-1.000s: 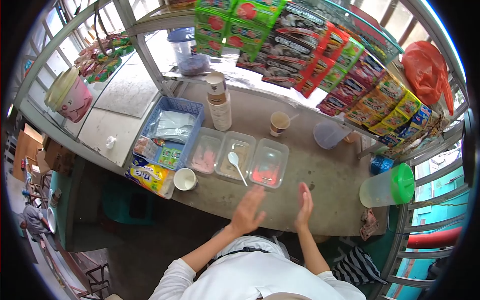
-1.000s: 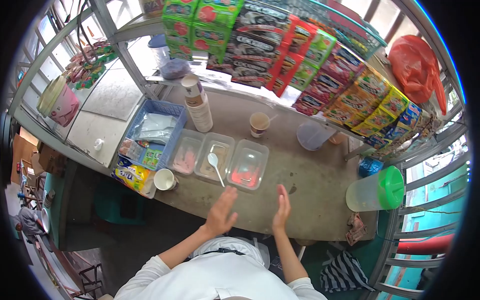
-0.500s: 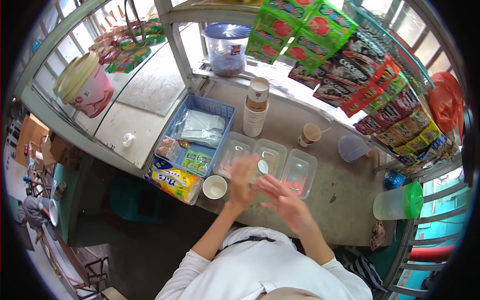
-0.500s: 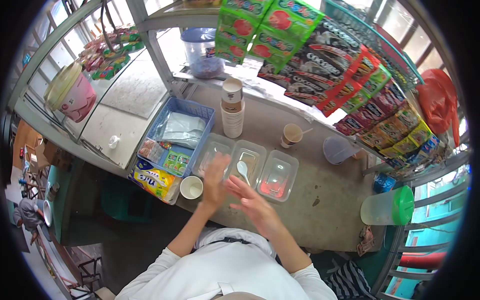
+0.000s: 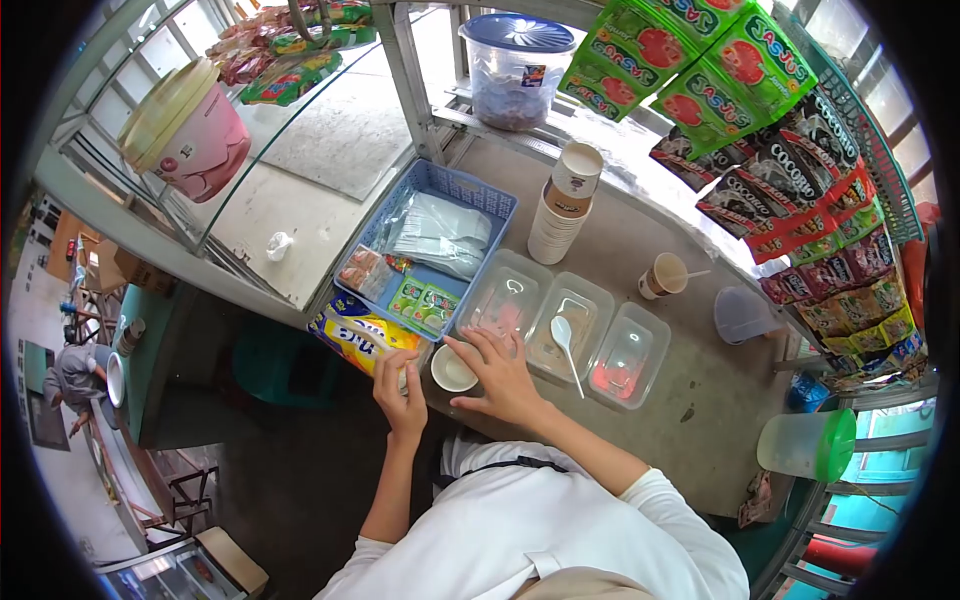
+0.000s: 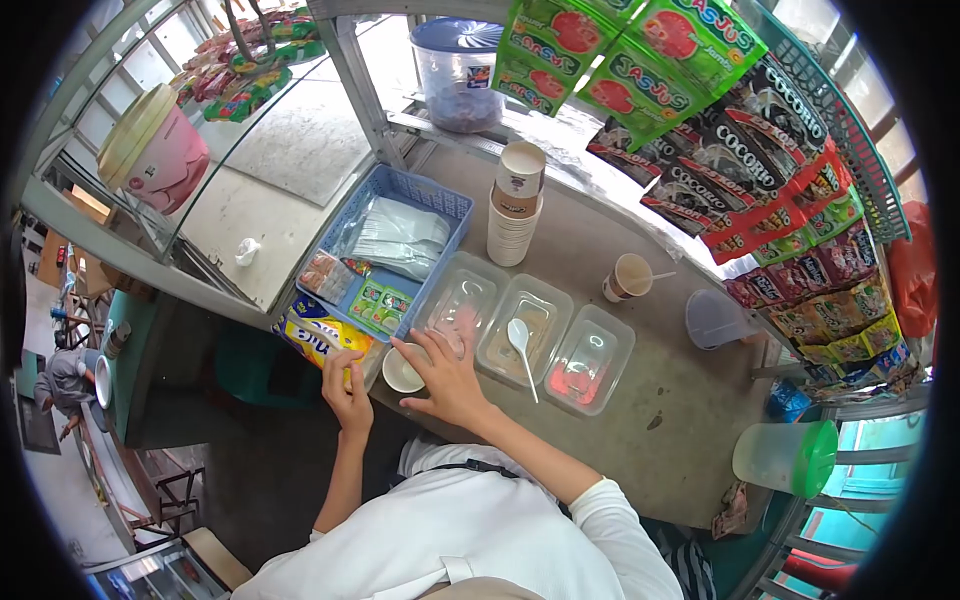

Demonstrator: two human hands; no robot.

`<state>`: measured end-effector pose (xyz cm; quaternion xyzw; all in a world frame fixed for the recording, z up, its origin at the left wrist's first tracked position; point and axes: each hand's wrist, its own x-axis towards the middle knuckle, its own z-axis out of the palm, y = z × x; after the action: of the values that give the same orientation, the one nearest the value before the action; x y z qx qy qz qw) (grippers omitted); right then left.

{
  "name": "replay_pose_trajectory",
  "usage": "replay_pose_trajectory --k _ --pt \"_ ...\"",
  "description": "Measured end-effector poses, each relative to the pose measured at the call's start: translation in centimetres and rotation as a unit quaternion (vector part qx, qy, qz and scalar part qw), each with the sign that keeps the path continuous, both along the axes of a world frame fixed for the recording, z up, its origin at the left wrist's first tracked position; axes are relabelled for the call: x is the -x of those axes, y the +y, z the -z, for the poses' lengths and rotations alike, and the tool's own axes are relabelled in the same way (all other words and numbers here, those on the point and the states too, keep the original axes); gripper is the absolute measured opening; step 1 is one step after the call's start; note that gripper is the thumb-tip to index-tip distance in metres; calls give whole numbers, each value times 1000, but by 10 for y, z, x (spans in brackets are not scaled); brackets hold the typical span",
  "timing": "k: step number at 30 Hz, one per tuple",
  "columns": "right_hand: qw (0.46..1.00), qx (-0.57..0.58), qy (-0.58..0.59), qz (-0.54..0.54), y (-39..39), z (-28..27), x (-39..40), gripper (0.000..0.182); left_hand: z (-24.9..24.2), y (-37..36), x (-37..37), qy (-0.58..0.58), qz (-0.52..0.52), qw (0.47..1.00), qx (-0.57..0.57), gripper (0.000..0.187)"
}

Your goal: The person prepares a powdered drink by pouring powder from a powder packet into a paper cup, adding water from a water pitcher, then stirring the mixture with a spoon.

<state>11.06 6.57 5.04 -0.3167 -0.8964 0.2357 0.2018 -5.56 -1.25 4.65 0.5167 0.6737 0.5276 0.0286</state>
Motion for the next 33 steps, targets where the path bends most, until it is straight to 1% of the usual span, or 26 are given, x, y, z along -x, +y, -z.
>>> replay_pose_trajectory --k 2,5,6,7,8,9,12,13,16,17,20,22,25,29,32,33 --pt "1000 -3 -6 -6 1 23 8 91 4 -6 -5 -14 -1 1000 10 14" --pt "992 72 84 64 -1 30 2 89 3 -10 -12 -49 14 998 27 16" --pt "973 148 160 72 0 30 -1 88 3 -10 -14 -62 18 997 35 16" --pt "943 222 234 81 3 29 -6 87 2 -10 -14 -55 20 998 38 16" --pt "902 292 305 90 6 28 -11 86 4 -9 -16 -93 25 995 38 16" --pt "875 319 352 96 11 35 -15 77 9 -7 -18 -130 31 990 38 16" --pt "768 478 388 173 19 -5 -36 73 10 0 -29 -244 67 967 28 17" --pt "778 467 374 193 20 -8 -41 67 10 3 -33 -282 81 956 23 17" --pt "700 528 421 230 23 -7 -53 65 13 9 -45 -313 117 942 27 18" --pt "691 533 434 225 22 -9 -56 61 13 10 -48 -324 125 937 28 17" --pt "661 554 452 229 23 -16 -64 59 17 13 -60 -348 139 927 26 16" --pt "666 553 448 224 23 -16 -68 58 20 15 -69 -349 137 927 19 18" --pt "666 557 447 215 22 -16 -70 58 11 15 -76 -299 140 943 40 22" --pt "665 565 442 207 19 -15 -72 58 12 14 -79 -243 142 959 42 21" --pt "677 552 439 211 16 -10 -71 60 22 12 -76 -201 147 967 45 21" --pt "688 544 431 213 15 -11 -73 63 23 12 -74 -192 151 969 44 21"
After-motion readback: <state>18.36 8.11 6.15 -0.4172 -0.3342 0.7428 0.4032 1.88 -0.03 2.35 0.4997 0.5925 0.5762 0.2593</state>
